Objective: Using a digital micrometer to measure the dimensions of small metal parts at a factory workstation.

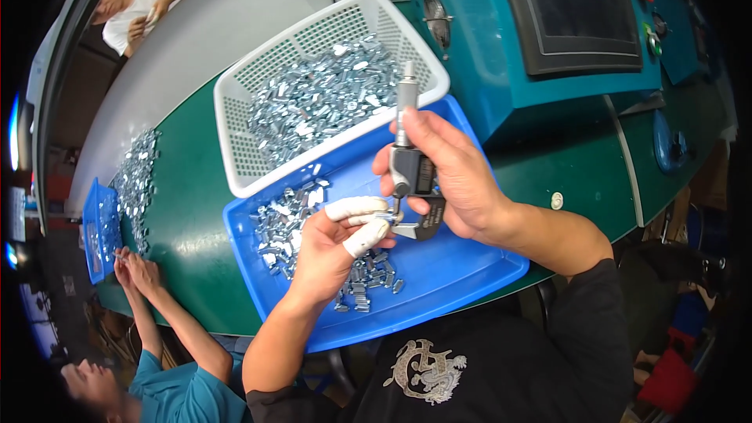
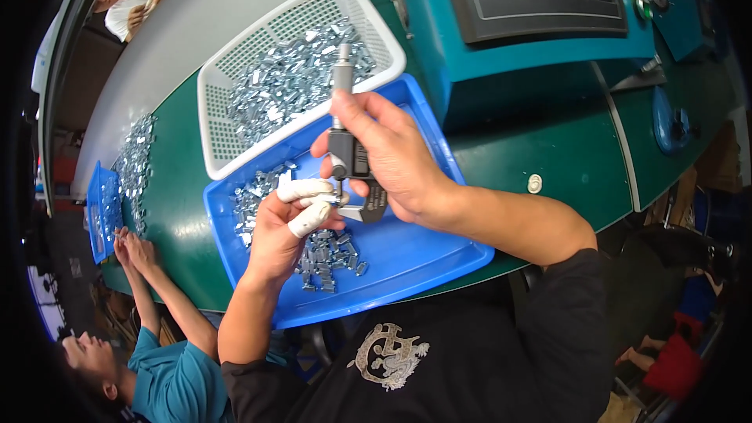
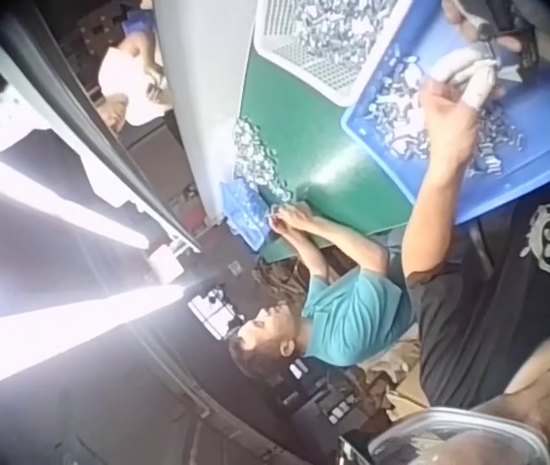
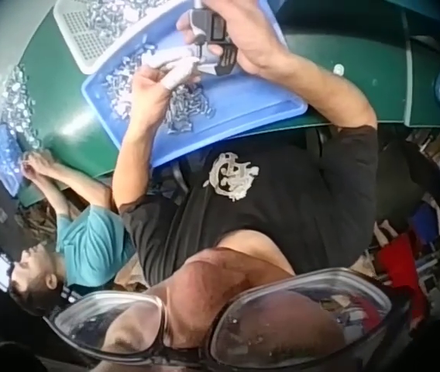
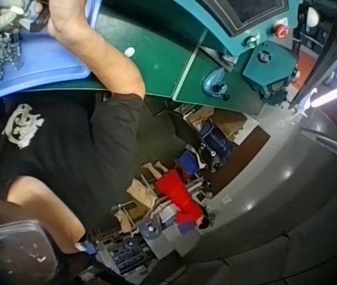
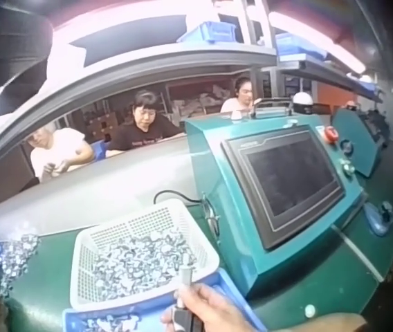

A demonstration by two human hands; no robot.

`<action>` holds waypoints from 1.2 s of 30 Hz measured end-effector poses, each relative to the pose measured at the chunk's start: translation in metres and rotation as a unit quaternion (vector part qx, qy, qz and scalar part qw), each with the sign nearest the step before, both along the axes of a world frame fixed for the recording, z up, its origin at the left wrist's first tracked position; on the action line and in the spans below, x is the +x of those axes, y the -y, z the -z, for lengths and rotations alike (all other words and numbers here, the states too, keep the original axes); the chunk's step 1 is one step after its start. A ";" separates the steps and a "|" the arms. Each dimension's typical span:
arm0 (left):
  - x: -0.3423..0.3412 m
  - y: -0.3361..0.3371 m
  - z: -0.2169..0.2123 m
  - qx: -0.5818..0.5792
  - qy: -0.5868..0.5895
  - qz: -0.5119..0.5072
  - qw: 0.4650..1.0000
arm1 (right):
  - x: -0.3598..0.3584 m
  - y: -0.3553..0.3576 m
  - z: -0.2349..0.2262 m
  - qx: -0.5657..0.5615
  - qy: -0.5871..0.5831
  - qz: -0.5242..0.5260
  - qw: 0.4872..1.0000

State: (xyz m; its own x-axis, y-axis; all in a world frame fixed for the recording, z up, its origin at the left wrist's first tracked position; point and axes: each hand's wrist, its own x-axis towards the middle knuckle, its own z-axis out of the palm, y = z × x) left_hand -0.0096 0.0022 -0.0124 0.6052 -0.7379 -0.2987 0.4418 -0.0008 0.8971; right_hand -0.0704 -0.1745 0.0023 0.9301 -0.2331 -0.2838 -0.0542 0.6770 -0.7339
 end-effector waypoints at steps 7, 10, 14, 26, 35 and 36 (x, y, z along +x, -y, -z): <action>0.007 -0.005 0.002 0.070 0.105 0.002 0.992 | -0.003 -0.002 -0.003 -0.031 0.012 -0.014 0.999; 0.026 -0.003 -0.002 0.029 0.201 -0.127 0.971 | -0.001 -0.002 0.000 -0.037 0.014 -0.014 0.999; 0.038 -0.012 -0.008 0.047 0.297 -0.205 0.931 | 0.000 -0.002 0.000 -0.030 0.004 -0.006 1.000; 0.039 -0.020 0.012 0.419 0.593 -0.033 0.687 | 0.002 -0.002 0.002 -0.025 0.012 -0.017 0.999; 0.037 -0.020 0.028 0.410 0.592 -0.004 0.694 | -0.001 -0.007 -0.001 -0.030 -0.009 -0.014 0.999; 0.036 -0.020 0.025 0.397 0.612 -0.001 0.684 | -0.001 -0.008 -0.001 -0.030 -0.011 -0.013 0.999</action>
State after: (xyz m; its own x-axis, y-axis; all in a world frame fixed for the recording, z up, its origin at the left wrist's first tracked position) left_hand 0.0265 0.0222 -0.0375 0.7606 -0.6367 0.1269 -0.6399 -0.7022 0.3121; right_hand -0.0715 -0.1666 0.0029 0.9297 -0.2255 -0.2912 -0.0889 0.6297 -0.7717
